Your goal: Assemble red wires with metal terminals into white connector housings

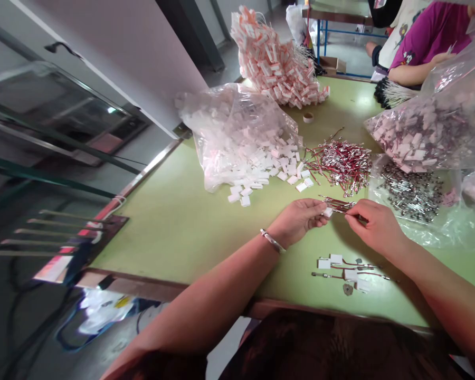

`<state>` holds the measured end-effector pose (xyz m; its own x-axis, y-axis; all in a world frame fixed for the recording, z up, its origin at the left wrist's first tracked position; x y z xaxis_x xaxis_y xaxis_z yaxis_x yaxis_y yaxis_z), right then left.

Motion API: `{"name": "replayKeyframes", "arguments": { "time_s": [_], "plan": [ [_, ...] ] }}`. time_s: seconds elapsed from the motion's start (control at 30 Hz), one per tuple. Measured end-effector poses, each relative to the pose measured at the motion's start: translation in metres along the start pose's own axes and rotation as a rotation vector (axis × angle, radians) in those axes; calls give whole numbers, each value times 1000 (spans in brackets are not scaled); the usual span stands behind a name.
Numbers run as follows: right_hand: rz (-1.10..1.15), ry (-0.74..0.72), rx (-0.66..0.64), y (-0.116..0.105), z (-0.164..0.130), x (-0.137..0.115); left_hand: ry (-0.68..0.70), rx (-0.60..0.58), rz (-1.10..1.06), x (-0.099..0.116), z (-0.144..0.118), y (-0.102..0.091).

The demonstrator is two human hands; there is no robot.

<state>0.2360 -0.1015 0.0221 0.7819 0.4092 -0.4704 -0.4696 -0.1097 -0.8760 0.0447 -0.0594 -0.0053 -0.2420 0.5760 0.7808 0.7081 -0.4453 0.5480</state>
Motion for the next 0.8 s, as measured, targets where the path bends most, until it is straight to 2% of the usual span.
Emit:
{"name": "replayKeyframes", "arguments": {
  "time_s": [0.1,0.23,0.33,0.43,0.53,0.67,0.8],
  "plan": [
    [-30,-60,-9,1,1,-1,15,8,-8,1,0,-1],
    [14,-58,-82,2,2,0,-3,-6,24,1,-1,-4],
    [123,-7,-164,3,3,3,-11,-25,115,1,-1,-4],
    [186,91,-185,4,3,6,-3,-43,244,1,0,-4],
    [72,109,-180,4,2,4,-7,-41,332,-1,1,-4],
    [-137,5,-214,5,1,2,-22,-42,343,0,-1,-5],
    [-159,-41,-183,5,0,3,-29,-44,306,2,-2,-5]
  ]
}}
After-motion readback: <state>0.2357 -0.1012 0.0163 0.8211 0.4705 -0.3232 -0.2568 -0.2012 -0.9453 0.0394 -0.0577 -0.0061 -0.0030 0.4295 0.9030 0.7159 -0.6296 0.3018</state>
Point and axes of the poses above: each hand's wrist, its own z-axis towards the middle knuckle, its own y-axis out of the palm, x = y × z, the point moved 1 cm from there along z, towards the middle knuckle, and after that the axes turned 12 degrees about -x, right-handed, at the moved point
